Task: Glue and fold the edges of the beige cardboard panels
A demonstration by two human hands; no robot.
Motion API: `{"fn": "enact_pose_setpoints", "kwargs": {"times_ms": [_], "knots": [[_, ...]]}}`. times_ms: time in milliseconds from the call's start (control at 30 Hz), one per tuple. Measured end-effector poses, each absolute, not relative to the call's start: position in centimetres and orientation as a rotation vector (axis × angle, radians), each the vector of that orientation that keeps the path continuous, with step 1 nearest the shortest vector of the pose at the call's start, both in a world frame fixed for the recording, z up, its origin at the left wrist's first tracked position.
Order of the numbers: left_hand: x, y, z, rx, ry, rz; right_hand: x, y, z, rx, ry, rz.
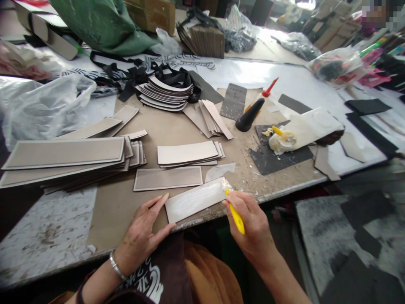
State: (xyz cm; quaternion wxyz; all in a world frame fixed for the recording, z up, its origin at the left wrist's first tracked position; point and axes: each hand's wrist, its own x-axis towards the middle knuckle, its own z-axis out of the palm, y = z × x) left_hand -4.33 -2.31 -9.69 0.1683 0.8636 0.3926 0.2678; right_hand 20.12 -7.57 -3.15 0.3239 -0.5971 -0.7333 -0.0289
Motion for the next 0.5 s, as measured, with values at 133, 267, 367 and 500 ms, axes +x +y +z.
{"fn": "enact_pose_setpoints", "kwargs": {"times_ms": [133,267,367,500], "knots": [[-4.3,-2.3,-9.7,2.447,1.147,0.744,18.4,-6.7,-3.6,-1.472,-2.031,0.192],[-4.3,-2.0,-9.5,2.473,1.162,0.733,17.0,-5.0,-1.4,-1.307,-1.931,0.515],[-4.4,-1.4,-9.7,2.519,1.13,0.728,19.2,-1.4,0.9,-1.414,-1.874,0.369],[-4.8,-0.6,-10.9,2.605,1.069,0.742,24.6,6.9,0.7,-1.813,-1.873,0.047]]}}
